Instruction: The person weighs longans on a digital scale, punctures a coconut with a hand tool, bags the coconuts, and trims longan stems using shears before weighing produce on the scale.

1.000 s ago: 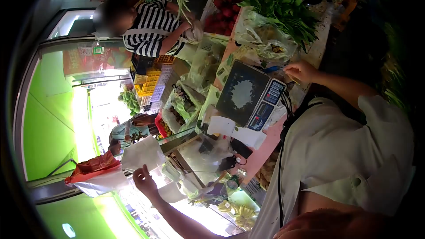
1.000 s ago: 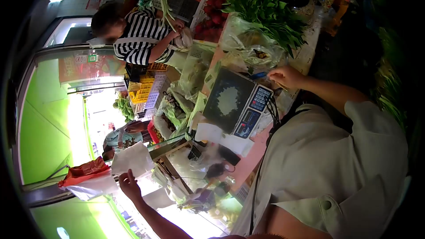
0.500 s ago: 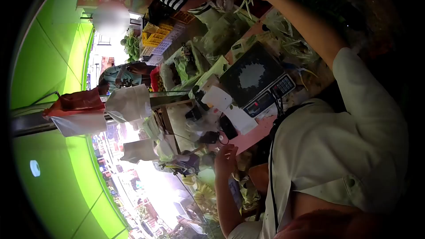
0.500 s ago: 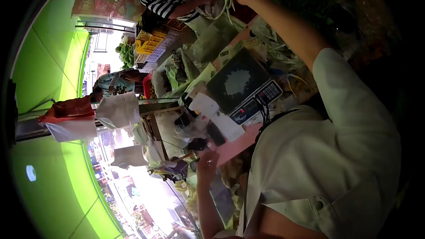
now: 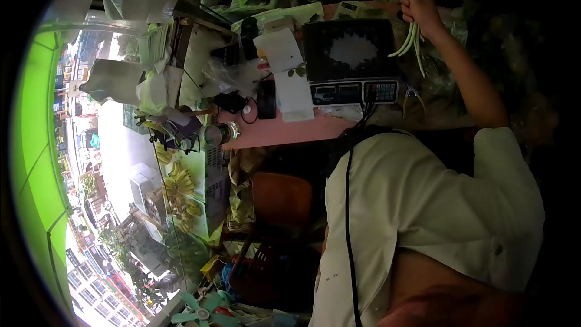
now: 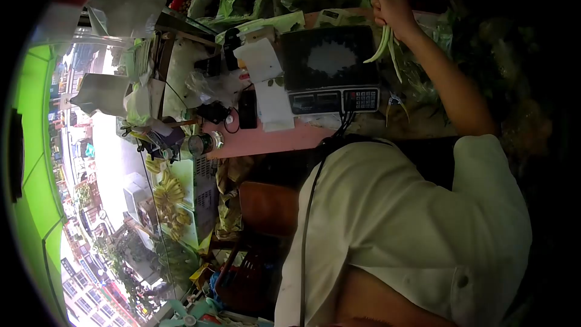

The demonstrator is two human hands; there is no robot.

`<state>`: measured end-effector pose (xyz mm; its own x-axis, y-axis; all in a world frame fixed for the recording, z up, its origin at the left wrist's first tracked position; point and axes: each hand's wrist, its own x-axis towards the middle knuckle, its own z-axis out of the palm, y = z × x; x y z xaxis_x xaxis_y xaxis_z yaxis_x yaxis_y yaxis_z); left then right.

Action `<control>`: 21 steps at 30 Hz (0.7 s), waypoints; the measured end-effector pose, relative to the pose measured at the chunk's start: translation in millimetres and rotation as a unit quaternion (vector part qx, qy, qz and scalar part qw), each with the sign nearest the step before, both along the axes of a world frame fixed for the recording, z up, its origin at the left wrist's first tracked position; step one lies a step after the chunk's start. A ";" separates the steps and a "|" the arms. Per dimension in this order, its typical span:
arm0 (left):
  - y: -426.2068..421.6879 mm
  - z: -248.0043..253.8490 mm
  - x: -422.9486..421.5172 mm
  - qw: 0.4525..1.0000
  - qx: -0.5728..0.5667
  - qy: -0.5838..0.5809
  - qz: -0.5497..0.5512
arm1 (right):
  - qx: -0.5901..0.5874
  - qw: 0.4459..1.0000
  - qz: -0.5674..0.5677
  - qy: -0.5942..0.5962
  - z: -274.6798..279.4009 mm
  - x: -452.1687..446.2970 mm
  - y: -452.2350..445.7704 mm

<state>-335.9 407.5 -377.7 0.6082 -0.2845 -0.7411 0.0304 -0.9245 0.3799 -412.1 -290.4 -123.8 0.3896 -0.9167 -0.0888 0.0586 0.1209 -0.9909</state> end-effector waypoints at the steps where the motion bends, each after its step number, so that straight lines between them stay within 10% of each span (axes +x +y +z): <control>1: -2.9 -2.1 3.5 1.000 0.000 0.001 -0.006 | -0.025 0.998 0.023 0.044 -1.0 8.1 13.1; 8: -82.7 -1.9 93.7 0.992 -0.112 -0.030 0.049 | -0.333 0.841 0.114 0.410 -108.5 22.4 24.1; 12: -120.0 8.2 150.5 0.972 -0.204 -0.029 0.110 | -0.294 0.729 0.212 0.580 -128.3 23.0 67.3; 21: -90.2 -119.1 245.7 0.974 -0.153 -0.023 -0.164 | -0.329 0.686 0.101 0.641 -154.1 33.3 92.8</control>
